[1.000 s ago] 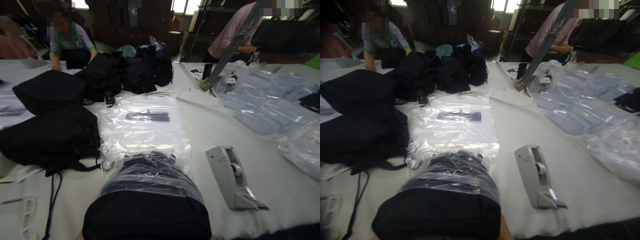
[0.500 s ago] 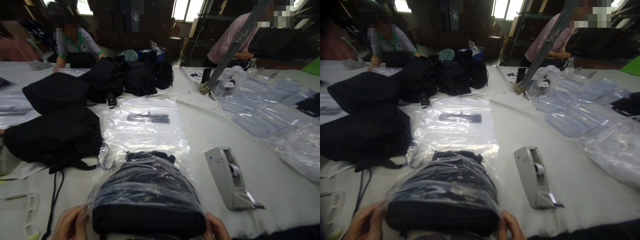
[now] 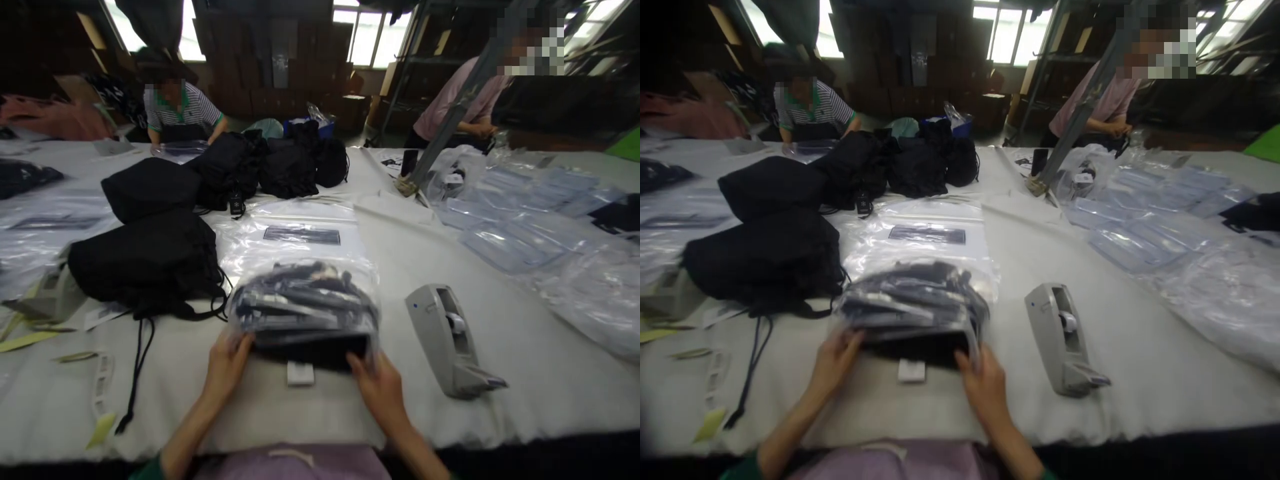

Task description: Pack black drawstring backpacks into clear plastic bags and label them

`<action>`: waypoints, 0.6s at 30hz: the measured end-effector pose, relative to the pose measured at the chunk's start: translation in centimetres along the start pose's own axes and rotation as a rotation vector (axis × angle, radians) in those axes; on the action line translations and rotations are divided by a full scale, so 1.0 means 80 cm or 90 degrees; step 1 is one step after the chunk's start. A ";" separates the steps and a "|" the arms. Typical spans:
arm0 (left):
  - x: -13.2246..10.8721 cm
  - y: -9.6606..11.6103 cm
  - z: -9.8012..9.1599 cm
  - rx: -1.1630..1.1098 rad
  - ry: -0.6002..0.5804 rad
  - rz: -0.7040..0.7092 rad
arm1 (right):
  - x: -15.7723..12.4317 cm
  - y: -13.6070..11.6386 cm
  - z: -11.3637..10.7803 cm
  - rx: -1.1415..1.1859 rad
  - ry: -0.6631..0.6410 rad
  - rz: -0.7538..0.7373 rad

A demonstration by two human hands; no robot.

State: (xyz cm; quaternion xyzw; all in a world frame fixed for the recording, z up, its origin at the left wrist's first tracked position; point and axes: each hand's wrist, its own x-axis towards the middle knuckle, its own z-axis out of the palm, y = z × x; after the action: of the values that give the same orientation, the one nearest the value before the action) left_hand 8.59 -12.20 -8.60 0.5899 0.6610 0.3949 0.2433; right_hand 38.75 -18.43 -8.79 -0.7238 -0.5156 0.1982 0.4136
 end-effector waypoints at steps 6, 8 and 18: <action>0.044 -0.014 -0.016 0.004 0.057 -0.005 | 0.041 0.032 -0.024 0.037 0.037 0.071; 0.018 -0.024 -0.038 0.012 0.080 -0.005 | 0.012 0.044 -0.039 0.046 0.043 0.084; -0.141 -0.107 -0.096 -0.084 0.043 -0.219 | -0.092 0.090 -0.098 -0.010 0.045 0.179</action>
State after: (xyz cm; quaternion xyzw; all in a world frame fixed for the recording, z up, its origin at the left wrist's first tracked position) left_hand -0.39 -24.93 -12.77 0.4372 0.7328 0.4092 0.3231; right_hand 45.64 -29.15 -11.03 -0.7986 -0.3953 0.2246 0.3943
